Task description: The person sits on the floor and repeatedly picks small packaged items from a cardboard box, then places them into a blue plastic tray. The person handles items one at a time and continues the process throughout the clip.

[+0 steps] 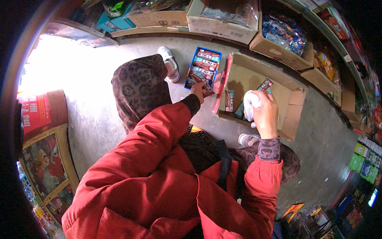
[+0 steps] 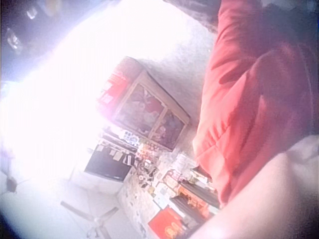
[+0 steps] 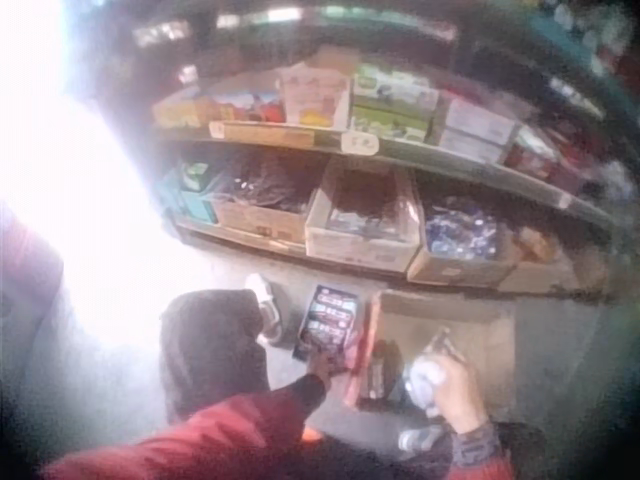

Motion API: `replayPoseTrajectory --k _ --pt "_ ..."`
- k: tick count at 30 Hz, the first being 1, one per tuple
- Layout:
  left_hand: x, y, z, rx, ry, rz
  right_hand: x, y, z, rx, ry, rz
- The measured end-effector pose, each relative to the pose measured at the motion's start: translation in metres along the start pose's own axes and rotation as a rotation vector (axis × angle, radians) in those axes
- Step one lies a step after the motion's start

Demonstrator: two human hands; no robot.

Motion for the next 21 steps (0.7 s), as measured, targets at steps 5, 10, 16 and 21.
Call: replayPoseTrajectory --k 5,10,16,21 --pt "0.046 -0.05 -0.102 0.056 -0.058 -0.026 0.0 0.006 0.003 0.024 0.03 -0.063" --pt "0.055 -0.074 -0.128 0.138 0.452 -0.939 -0.001 0.009 0.003 0.091 0.038 0.004" --pt "0.022 -0.052 -0.058 0.004 0.641 -1.29 0.003 0.01 -0.002 0.09 0.026 -0.043" --pt "0.001 -0.038 -0.026 -0.153 0.545 -1.46 0.005 0.011 -0.004 0.119 0.019 -0.03"
Point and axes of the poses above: each hand's wrist, its own z-axis away from the middle knuckle, its own y-axis out of the palm, x = y × z, the point moved 2 cm from there along -z, towards the middle knuckle, and after that the axes turned 9 degrees about -y, right-handed, at the moved point
